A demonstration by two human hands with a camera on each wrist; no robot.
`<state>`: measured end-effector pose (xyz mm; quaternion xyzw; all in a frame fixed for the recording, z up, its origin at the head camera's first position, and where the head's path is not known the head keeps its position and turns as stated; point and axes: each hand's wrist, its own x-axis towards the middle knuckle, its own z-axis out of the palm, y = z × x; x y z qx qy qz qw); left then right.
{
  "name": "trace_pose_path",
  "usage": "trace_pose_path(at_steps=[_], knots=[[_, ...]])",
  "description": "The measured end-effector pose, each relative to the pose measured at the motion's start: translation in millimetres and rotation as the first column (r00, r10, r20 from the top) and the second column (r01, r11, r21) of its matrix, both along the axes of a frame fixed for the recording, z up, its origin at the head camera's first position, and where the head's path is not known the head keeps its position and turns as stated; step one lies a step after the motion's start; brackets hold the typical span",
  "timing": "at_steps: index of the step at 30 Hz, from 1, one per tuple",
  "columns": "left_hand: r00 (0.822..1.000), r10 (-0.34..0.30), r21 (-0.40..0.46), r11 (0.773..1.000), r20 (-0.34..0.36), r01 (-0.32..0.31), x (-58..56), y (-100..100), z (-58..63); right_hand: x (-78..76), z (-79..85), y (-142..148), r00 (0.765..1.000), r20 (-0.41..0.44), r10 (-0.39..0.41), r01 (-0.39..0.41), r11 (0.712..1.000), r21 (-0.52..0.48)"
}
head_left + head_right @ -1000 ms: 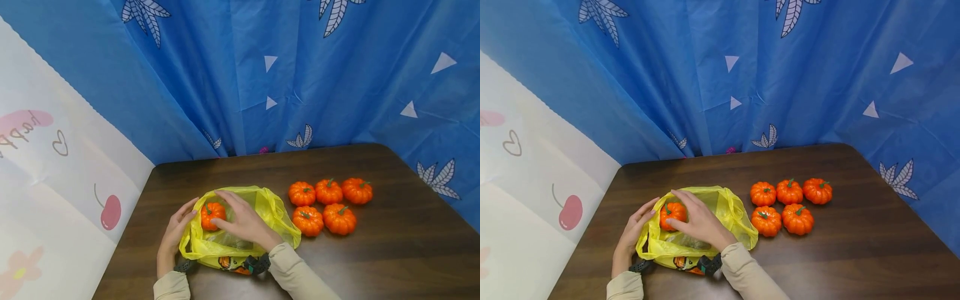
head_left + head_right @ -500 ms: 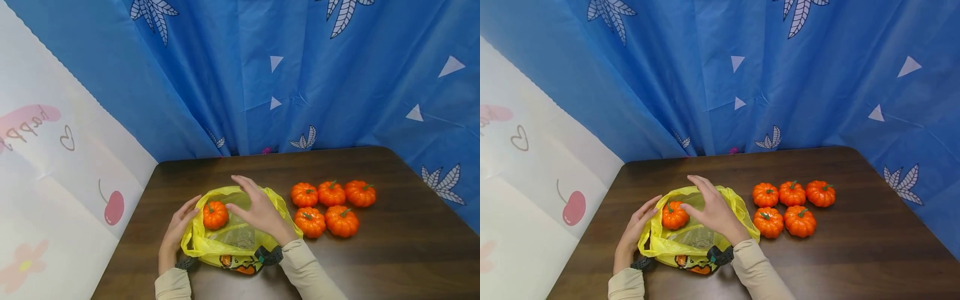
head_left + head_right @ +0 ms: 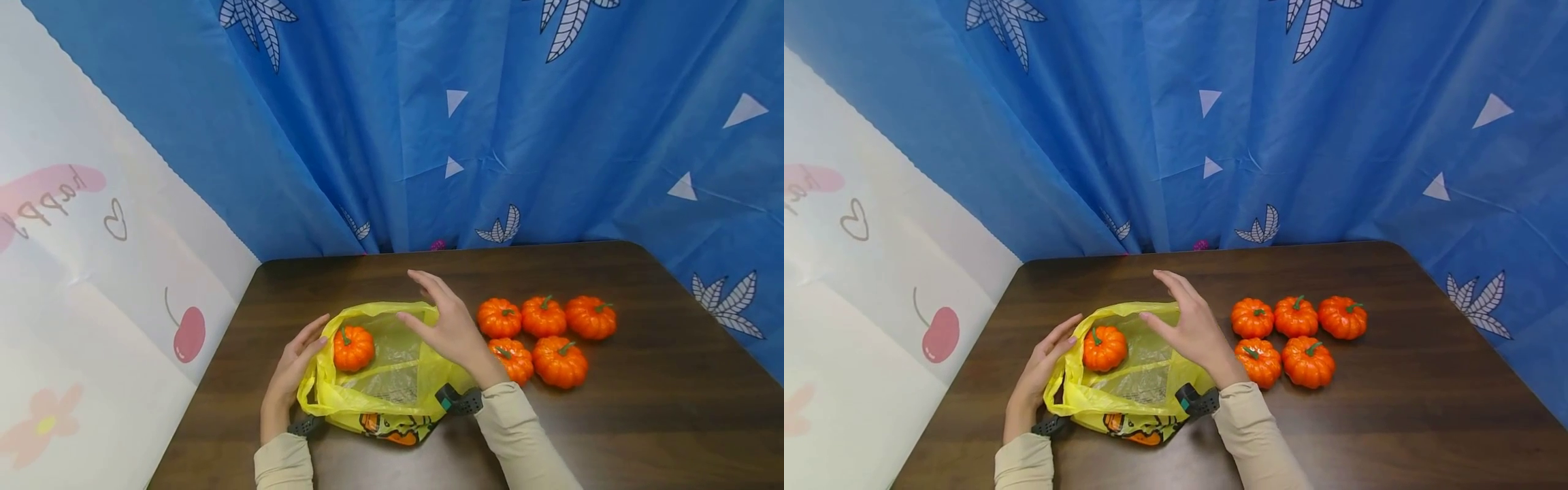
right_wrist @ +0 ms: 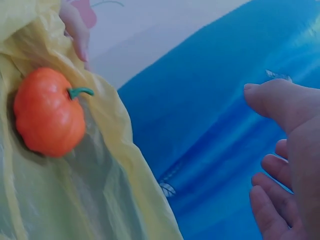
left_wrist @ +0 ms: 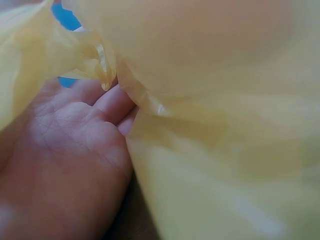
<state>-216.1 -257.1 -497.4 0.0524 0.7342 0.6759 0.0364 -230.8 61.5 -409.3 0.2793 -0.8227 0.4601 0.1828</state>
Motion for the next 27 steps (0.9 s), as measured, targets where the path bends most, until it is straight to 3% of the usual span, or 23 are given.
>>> trace_pose_path(at_steps=[12,27], knots=[[1.000,0.021,-0.018,1.000,0.015,-0.020,1.5,-3,-0.1,-5.2,2.7,22,0.997,0.042,-0.066,0.067,0.997,-0.026],[1.000,-0.001,0.044,0.999,0.028,0.000,1.8,-1,2.3,-13.7,-4.3,58,0.977,0.106,-0.182,0.184,0.983,-0.006]])
